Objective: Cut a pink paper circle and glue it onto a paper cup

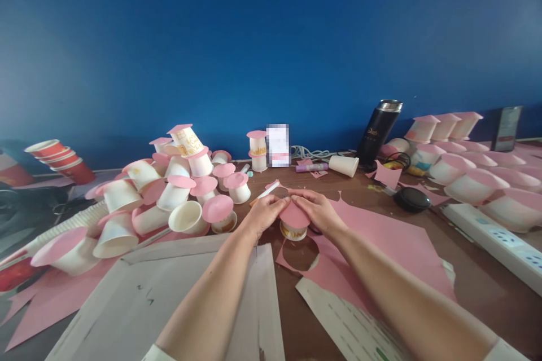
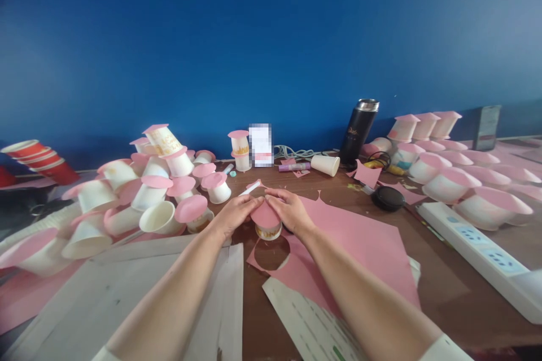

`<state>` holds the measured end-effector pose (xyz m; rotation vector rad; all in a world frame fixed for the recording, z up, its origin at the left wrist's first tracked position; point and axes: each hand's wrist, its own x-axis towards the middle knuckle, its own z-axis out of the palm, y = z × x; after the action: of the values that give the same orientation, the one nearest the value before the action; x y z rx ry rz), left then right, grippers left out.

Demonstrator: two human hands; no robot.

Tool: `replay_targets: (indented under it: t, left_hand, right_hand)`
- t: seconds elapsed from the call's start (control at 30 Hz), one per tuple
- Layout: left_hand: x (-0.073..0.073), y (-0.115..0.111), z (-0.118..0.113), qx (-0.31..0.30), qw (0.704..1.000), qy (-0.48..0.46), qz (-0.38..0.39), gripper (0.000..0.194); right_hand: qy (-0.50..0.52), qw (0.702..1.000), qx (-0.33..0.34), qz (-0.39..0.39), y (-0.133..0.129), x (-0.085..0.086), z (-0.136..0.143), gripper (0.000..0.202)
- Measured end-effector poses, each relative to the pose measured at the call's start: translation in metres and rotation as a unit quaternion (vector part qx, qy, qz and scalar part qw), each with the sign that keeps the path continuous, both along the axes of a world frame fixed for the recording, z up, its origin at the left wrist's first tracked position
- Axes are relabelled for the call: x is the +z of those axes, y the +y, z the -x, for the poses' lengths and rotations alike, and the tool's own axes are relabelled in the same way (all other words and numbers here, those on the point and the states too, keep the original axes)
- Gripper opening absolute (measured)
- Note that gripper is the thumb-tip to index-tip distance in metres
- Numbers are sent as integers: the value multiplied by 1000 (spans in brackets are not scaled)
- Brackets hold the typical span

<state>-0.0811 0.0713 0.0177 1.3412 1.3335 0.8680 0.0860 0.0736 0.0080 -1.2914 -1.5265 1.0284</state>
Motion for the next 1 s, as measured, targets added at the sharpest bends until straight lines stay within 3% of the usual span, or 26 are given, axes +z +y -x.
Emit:
replay_targets:
  t: [1.0]
  left_hand:
    - [-8,3,4,-30,999,-5,9,49]
  right_hand:
    - [-21,1000,7,-16,-3,-8,-4,38]
